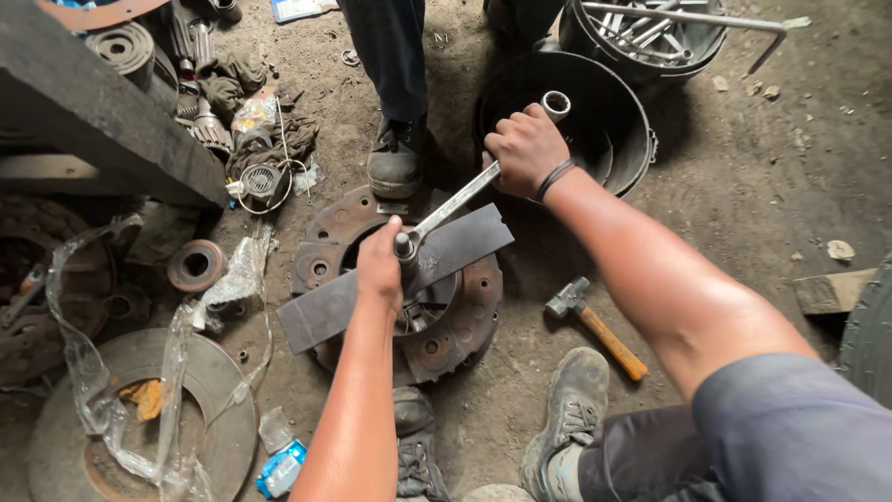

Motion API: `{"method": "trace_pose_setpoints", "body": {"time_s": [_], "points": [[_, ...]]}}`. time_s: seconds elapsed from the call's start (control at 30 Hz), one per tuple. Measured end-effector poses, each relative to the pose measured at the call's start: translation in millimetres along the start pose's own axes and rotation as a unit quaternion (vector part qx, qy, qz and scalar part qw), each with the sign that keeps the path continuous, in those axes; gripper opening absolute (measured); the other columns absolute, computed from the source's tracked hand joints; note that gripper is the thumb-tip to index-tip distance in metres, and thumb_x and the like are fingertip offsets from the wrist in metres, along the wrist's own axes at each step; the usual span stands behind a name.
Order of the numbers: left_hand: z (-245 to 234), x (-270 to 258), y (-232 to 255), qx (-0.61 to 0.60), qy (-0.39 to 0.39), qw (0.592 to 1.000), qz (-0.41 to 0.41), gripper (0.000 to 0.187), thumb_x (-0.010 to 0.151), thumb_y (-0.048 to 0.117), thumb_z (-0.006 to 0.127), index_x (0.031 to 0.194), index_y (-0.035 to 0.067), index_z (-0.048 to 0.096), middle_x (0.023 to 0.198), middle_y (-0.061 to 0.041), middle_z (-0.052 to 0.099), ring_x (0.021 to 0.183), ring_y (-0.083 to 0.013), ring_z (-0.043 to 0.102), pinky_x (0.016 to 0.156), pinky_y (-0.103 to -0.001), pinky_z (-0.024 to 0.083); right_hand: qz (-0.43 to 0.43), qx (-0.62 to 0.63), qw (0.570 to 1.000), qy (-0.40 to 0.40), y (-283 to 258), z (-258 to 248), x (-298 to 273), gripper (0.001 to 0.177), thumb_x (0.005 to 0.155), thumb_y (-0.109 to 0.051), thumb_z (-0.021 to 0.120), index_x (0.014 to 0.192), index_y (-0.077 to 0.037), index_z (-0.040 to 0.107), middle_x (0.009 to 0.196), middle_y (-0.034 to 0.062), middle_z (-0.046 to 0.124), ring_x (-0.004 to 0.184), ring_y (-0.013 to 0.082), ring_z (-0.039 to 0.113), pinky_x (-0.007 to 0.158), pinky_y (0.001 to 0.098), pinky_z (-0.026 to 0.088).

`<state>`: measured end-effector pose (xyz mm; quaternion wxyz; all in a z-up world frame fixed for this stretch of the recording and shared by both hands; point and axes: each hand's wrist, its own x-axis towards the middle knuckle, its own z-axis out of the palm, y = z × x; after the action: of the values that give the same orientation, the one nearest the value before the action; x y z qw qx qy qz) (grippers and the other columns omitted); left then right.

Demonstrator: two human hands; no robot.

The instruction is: The person uses a wrench to tighten a bolt on a mechanical part placed on a metal plate. They then use a hammer to tap the part and remove the bolt, placing the tools and parts on the ground.

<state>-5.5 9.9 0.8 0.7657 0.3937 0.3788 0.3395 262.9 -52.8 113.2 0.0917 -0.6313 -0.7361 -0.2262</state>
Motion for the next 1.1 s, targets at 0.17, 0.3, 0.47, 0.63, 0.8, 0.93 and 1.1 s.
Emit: {"method": "trace_pose_setpoints", "body": {"time_s": [0.17,0.3,0.47,0.63,0.8,0.93,1.1], "points": [[7.2,-6.6,11.1,-0.027,-0.007,0.998,0.051,0.031,0.100,0.027,0.060,0.086,0.002,0.071,0.076,-0.001,0.064,0.068,-0.0109,0.055,0.064,-0.028,0.043,0.088,-0.001,0.957,-0.275,-1.7,-31.4,13.5,0.027,0.092,-0.036,0.067,0.082,-0.012,0.074,0.077,0.0122,0.073,0.078,0.0327,0.069,0.078,0.0437,0.048],[16.7,-11.6,23.3,-0.041,-0.017,0.996,0.078,0.031,0.102,0.025,0.058,0.089,0.001,0.073,0.078,0.000,0.065,0.069,-0.0095,0.056,0.065,-0.027,0.045,0.126,-0.024,0.940,-0.316,-12.8,-60.4,-3.7,0.021,0.093,-0.032,0.065,0.088,-0.014,0.075,0.084,0.0130,0.075,0.081,0.0337,0.072,0.077,0.0451,0.052],[11.2,-25.9,21.1,0.003,-0.032,0.993,0.114,0.032,0.104,0.022,0.054,0.093,0.000,0.075,0.085,0.000,0.068,0.078,-0.0102,0.059,0.074,-0.027,0.047,0.169,0.045,0.875,-0.451,-48.3,-108.1,-52.0,0.028,0.092,-0.040,0.065,0.101,-0.015,0.072,0.090,0.0143,0.075,0.088,0.0349,0.073,0.078,0.0481,0.056],[7.2,-25.4,14.7,0.064,-0.010,0.985,0.161,0.032,0.103,0.023,0.053,0.096,0.001,0.076,0.090,-0.001,0.072,0.084,-0.0107,0.063,0.082,-0.027,0.049,0.161,0.256,0.816,-0.493,-98.3,-124.4,-99.1,0.044,0.091,-0.045,0.069,0.111,-0.006,0.060,0.089,0.0165,0.073,0.087,0.0351,0.072,0.079,0.0481,0.056],[6.4,-6.1,5.7,0.044,0.031,0.987,0.153,0.028,0.100,0.020,0.057,0.097,0.000,0.076,0.091,-0.001,0.075,0.084,-0.0108,0.065,0.080,-0.027,0.051,0.265,0.342,0.785,-0.444,-122.9,-125.6,-113.3,0.037,0.092,-0.039,0.065,0.109,-0.007,0.059,0.085,0.0180,0.073,0.080,0.0387,0.074,0.074,0.0506,0.056],[-4.7,3.5,-5.1,0.055,0.046,0.988,0.136,0.024,0.101,0.019,0.062,0.100,-0.001,0.075,0.090,-0.001,0.072,0.082,-0.0102,0.062,0.076,-0.027,0.049,0.243,0.216,0.874,-0.361,-117.0,-131.2,-113.0,0.037,0.092,-0.039,0.064,0.113,-0.009,0.056,0.084,0.0196,0.072,0.083,0.0430,0.068,0.073,0.0544,0.053],[-7.5,2.6,-5.1,0.067,0.059,0.993,0.078,0.028,0.103,0.025,0.063,0.099,0.000,0.075,0.086,0.000,0.069,0.076,-0.0104,0.057,0.070,-0.028,0.046,0.247,0.190,0.890,-0.333,-128.7,-139.0,-117.4,0.028,0.096,-0.033,0.059,0.110,-0.009,0.056,0.083,0.0193,0.072,0.080,0.0428,0.068,0.071,0.0556,0.051]]}}
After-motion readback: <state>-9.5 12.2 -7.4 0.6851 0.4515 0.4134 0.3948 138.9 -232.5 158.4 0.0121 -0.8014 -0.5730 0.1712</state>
